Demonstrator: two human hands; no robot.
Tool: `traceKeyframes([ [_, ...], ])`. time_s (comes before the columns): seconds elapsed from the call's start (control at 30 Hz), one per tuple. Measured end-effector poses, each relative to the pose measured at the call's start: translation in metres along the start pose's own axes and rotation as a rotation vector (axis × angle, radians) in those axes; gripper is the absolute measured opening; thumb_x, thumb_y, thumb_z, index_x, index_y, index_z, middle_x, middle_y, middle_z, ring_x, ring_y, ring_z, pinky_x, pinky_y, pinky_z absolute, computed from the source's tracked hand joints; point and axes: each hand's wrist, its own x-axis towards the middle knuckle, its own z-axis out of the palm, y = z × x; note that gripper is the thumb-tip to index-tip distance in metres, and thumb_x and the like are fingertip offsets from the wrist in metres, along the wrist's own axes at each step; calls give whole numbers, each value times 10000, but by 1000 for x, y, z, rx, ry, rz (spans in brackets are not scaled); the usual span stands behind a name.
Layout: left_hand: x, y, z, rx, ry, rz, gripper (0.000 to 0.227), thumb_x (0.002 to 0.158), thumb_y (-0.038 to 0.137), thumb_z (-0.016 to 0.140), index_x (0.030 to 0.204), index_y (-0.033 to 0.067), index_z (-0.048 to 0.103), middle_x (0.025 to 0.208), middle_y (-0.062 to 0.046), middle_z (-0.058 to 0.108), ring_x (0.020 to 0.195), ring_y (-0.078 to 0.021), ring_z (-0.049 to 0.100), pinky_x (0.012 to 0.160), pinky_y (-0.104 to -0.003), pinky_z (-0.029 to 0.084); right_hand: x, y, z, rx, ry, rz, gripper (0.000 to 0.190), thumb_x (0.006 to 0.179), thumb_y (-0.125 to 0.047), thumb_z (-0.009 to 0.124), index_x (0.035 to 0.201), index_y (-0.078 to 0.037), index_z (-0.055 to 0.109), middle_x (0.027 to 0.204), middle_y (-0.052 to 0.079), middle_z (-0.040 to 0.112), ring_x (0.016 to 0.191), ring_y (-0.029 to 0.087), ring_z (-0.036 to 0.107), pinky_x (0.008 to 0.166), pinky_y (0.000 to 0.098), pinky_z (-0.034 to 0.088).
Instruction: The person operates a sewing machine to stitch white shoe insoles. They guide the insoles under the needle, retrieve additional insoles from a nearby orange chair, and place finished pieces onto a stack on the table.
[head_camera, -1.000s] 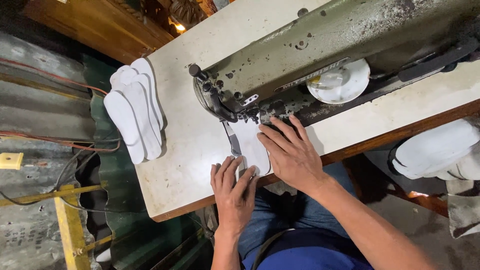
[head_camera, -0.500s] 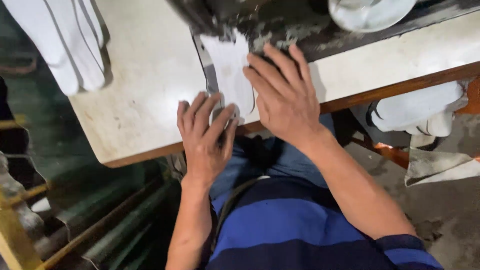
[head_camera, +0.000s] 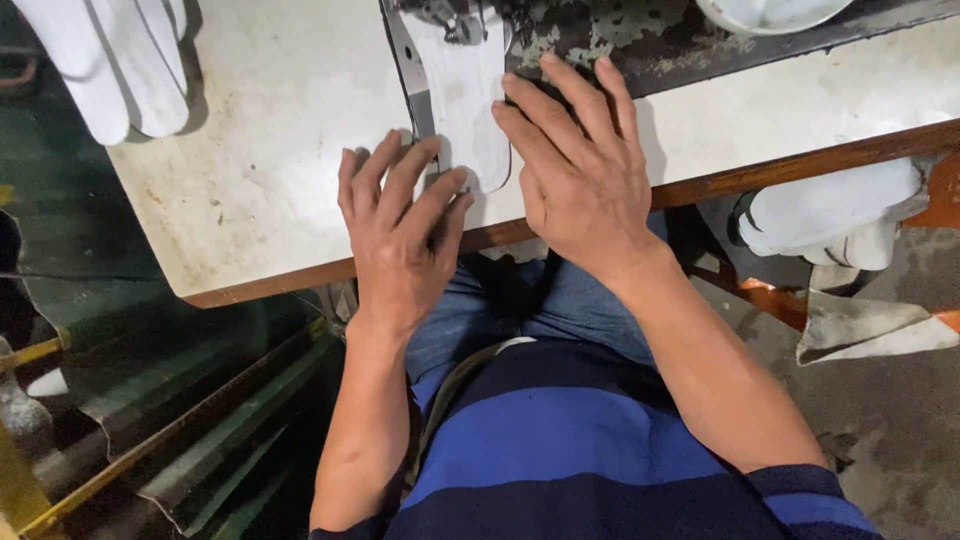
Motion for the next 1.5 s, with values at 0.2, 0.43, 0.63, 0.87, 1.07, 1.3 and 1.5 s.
traceKeyframes([
  [0.2,0,-4,1,1,-9,5,187,1044,68,797,1202,114,706,1352,-101,657,1359,-365,507,1193,-567,273,0,1,0,7,18,-41,341,1013,114,575,1292,57,761,1399,199,694,1364,417,515,1190,612,290],
  [0.43,0,-11,2,-3,-24,-5,192,1055,70,794,1220,120,708,1379,-95,642,1373,-369,493,1198,-579,260,-3,2,0,39,-41,-40,385,1011,150,606,1370,63,718,1457,214,635,1395,427,467,1187,647,254],
  [0.63,2,-7,-1,-17,-12,-1,180,1076,73,784,1232,118,706,1399,-110,625,1381,-383,488,1208,-607,249,-5,6,3,26,-52,-64,461,1004,192,651,1432,21,660,1481,222,584,1397,437,437,1179,681,275],
  [0.87,-10,23,-39,-557,-41,-79,162,1041,25,614,1179,-50,655,1258,-231,669,1249,-367,647,1151,-503,527,-2,4,3,36,-15,-67,433,951,185,622,1362,59,677,1439,228,619,1343,443,496,1148,664,307],
  [1.07,-84,62,-17,-903,-781,-73,534,1108,421,304,1456,83,527,1543,-145,532,1518,-333,411,1287,-518,202,2,5,2,-6,1,-90,466,911,244,623,1338,65,678,1437,223,586,1347,437,462,1134,662,346],
  [1.3,-129,2,-61,-771,-779,-545,536,1061,373,416,1448,26,544,1524,-187,543,1466,-340,456,1210,-461,302,2,7,8,-78,-49,-84,491,1012,200,675,1459,-1,658,1553,202,444,1453,406,318,1199,677,314],
  [1.5,-62,5,-88,-454,-208,-359,260,996,157,655,1207,10,691,1189,-119,737,1126,-269,701,950,-386,550,5,-5,2,-69,-34,12,397,1027,73,593,1412,3,659,1519,215,514,1450,423,378,1217,654,286],
])
